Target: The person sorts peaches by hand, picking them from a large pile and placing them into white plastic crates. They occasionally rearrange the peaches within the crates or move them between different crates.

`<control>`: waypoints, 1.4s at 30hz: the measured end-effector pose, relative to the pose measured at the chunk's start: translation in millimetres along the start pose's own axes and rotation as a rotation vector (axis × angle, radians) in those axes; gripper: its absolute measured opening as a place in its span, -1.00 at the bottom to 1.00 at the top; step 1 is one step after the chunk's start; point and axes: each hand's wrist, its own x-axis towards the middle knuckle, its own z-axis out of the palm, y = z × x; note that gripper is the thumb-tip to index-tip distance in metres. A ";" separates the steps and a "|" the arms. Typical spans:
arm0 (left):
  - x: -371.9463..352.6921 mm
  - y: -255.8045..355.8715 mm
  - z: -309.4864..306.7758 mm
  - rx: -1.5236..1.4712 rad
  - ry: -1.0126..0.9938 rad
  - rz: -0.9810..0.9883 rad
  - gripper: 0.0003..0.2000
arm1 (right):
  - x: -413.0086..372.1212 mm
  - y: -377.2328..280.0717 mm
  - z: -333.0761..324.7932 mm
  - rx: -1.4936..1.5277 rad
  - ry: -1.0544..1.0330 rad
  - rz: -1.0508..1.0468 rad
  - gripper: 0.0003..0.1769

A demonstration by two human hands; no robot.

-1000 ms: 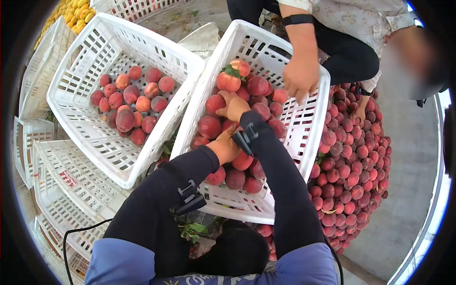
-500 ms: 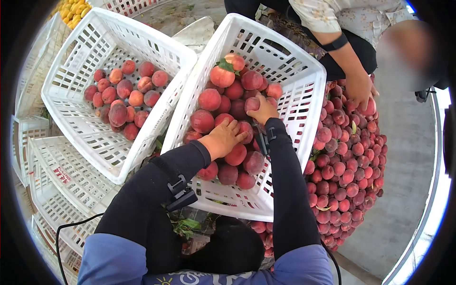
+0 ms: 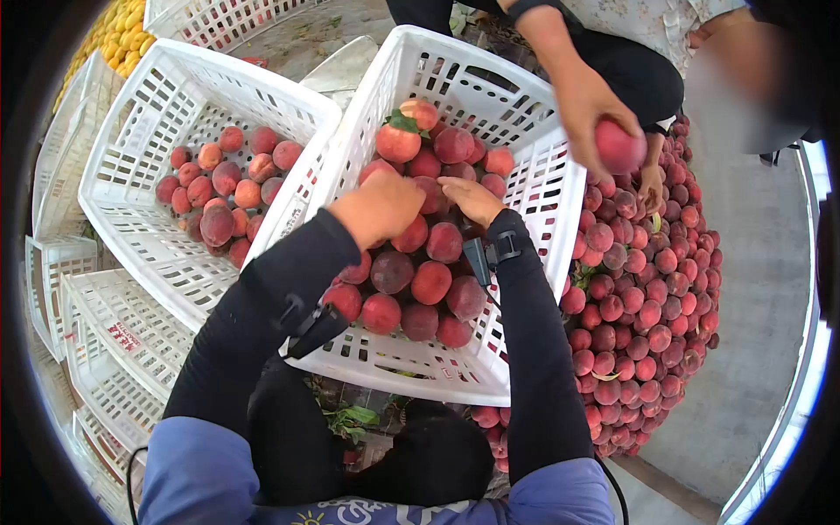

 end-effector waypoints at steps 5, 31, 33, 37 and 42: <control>52.9 4.2 32.0 0.023 0.255 -0.020 -0.67 | 0.8 -14.2 -11.8 0.090 -0.163 0.037 -0.58; 57.4 -18.4 58.5 -0.234 0.136 -0.128 -0.37 | 64.3 9.3 -56.5 -0.553 0.337 -0.079 -0.12; 59.7 -17.0 57.1 -0.212 0.124 -0.142 -0.38 | 72.2 7.7 -43.6 -0.594 0.318 -0.134 -0.13; 59.3 -9.2 36.1 -0.252 0.014 -0.215 -0.43 | 95.0 6.8 -29.5 -0.675 0.323 -0.057 -0.08; 66.1 -14.1 52.6 -0.309 0.121 -0.250 -0.56 | 87.2 15.0 -38.3 -0.634 0.324 -0.076 -0.08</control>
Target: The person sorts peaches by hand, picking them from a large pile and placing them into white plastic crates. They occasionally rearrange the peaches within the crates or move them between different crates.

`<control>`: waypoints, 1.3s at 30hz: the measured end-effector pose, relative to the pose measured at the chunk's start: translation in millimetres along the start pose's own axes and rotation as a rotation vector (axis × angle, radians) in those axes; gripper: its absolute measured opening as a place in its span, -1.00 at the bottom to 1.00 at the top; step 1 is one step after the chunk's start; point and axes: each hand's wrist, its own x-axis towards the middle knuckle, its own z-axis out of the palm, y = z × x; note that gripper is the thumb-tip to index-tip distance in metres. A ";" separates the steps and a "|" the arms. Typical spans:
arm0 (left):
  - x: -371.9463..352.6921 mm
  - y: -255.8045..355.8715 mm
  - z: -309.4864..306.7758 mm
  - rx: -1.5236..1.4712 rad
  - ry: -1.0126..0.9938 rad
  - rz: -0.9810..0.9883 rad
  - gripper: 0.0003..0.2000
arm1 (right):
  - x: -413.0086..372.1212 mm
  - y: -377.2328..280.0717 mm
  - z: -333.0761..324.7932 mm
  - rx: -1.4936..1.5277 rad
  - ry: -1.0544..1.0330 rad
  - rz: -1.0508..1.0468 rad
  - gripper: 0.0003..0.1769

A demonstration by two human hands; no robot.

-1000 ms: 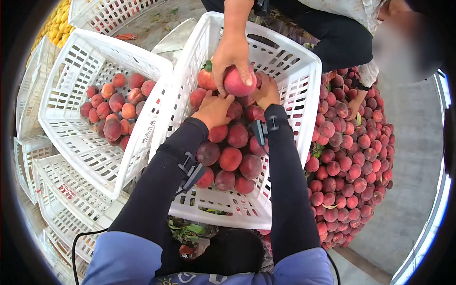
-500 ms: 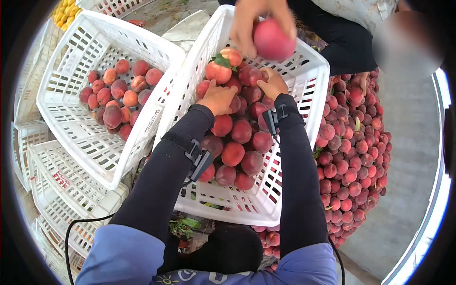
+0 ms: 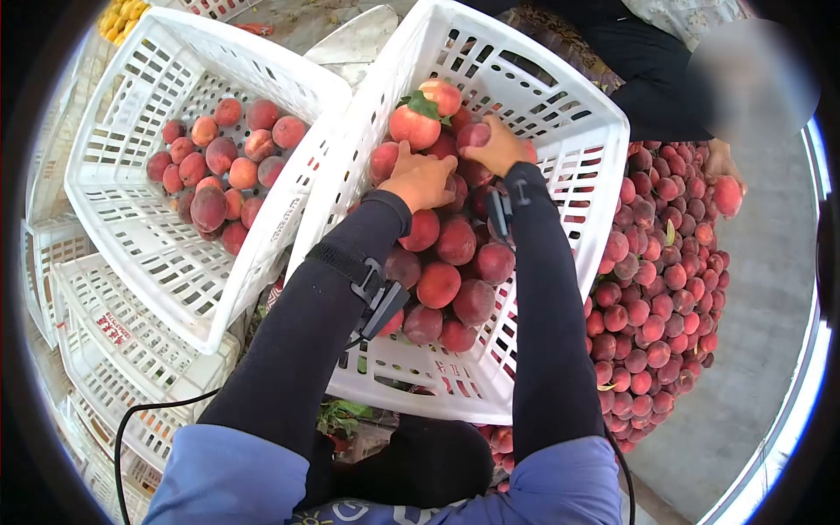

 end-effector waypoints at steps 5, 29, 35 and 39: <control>0.7 -0.3 -3.4 -0.017 -0.067 -0.010 -0.49 | -76.6 -18.9 -31.1 0.499 -0.515 0.230 0.01; 32.5 -14.8 -31.4 0.008 0.403 -0.164 -0.63 | -86.2 -21.0 -30.3 0.218 -0.082 0.162 -0.23; 38.0 -41.6 9.4 0.499 0.647 -0.047 -0.33 | -88.9 -17.0 10.4 0.390 -0.247 0.304 -0.42; 41.7 -37.2 -17.0 0.416 0.482 -0.035 -0.34 | -97.9 -41.1 11.9 0.237 -0.009 0.251 -0.49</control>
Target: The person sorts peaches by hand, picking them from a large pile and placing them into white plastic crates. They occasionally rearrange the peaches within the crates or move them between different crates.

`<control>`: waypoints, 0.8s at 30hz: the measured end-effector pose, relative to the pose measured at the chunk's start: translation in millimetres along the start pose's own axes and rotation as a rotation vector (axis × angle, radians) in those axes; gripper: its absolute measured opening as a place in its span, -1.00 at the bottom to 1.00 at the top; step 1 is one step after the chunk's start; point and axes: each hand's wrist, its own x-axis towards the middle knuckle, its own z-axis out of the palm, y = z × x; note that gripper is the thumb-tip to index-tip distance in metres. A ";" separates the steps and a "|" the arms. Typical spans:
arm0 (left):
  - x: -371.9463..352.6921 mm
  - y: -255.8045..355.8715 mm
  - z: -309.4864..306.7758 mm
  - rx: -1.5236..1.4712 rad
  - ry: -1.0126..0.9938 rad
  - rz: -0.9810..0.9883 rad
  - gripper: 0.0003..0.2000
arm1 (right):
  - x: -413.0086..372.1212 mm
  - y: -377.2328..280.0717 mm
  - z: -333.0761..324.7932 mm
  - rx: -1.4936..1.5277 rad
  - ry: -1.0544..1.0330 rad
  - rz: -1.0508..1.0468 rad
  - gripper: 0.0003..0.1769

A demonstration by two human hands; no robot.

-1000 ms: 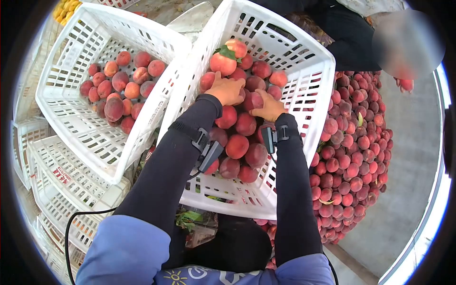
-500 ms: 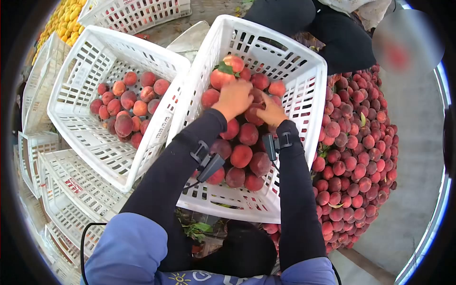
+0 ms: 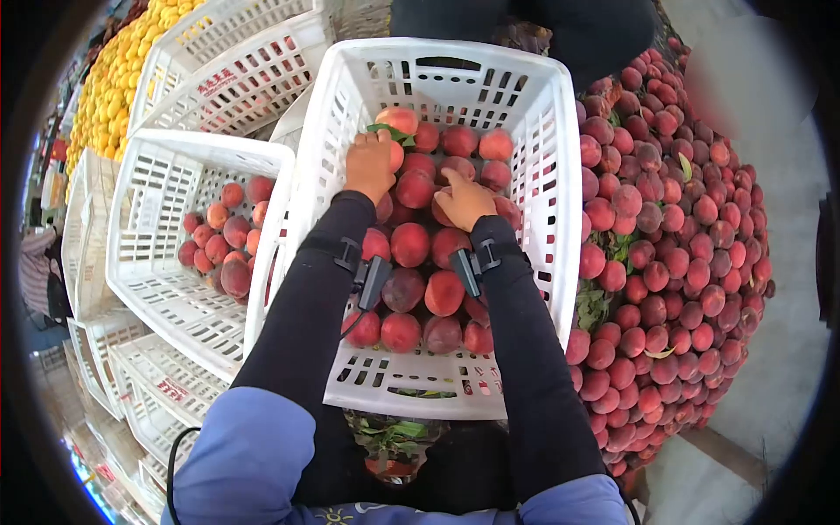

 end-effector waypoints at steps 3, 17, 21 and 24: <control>21.9 -12.1 -26.7 -0.013 -0.491 0.204 -0.34 | 6.9 -1.5 7.9 0.023 0.034 -0.082 -0.46; -7.6 20.3 -28.9 0.111 -0.453 0.268 -0.50 | -4.6 -17.7 1.5 -0.182 -0.125 -0.298 -0.43; -29.6 41.7 -40.4 0.160 -0.408 0.110 -0.29 | 19.7 8.4 13.3 0.122 -0.200 -0.225 -0.43; -36.1 49.3 -34.4 0.211 -0.349 0.075 -0.25 | 61.7 21.2 9.7 0.390 -0.224 -0.298 -0.43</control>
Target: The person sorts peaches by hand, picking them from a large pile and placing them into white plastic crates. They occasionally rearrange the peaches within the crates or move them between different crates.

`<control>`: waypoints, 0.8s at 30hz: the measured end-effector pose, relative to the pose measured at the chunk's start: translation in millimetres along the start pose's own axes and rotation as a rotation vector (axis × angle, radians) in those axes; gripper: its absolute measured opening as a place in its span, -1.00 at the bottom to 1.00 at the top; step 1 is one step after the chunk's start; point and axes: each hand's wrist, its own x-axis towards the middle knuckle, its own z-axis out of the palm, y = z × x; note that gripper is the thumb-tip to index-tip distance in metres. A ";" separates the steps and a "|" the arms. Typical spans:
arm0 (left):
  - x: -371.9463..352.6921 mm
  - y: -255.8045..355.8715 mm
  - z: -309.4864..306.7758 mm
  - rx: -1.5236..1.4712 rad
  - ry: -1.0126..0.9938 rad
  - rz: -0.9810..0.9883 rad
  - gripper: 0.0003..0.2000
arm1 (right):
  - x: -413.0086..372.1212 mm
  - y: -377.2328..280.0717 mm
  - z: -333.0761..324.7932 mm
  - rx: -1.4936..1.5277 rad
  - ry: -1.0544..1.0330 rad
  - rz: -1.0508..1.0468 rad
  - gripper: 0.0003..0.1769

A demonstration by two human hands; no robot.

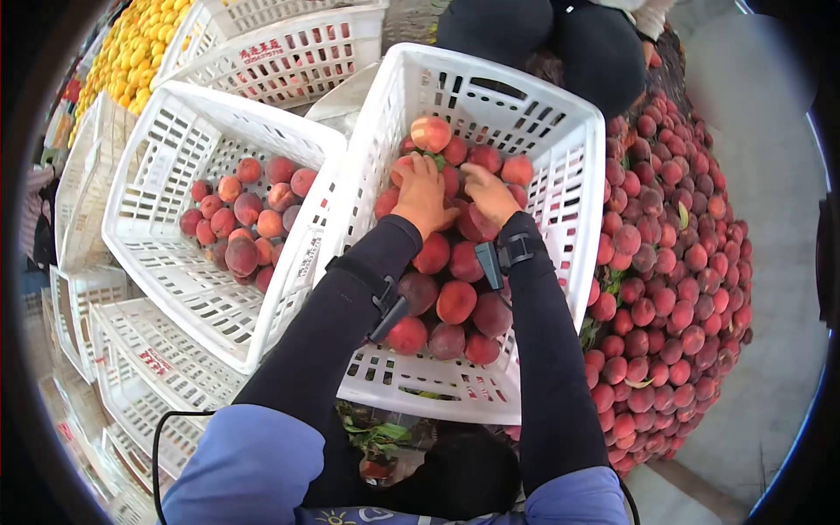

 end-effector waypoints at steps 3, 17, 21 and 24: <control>2.7 1.1 2.8 -0.018 -0.004 -0.022 -0.17 | 18.4 -52.3 -12.8 -0.281 0.251 -0.064 -0.39; 4.2 -5.8 1.3 -0.149 0.041 -0.023 -0.14 | 87.7 -54.7 6.9 -1.154 0.181 -0.324 -0.40; 7.1 -11.7 -0.1 -0.172 0.068 -0.025 -0.31 | 84.0 -59.4 4.6 -0.959 0.182 -0.208 -0.31; 22.4 -18.3 14.0 -0.173 0.076 -0.008 -0.46 | 69.7 -64.4 2.3 -0.760 0.261 0.045 -0.24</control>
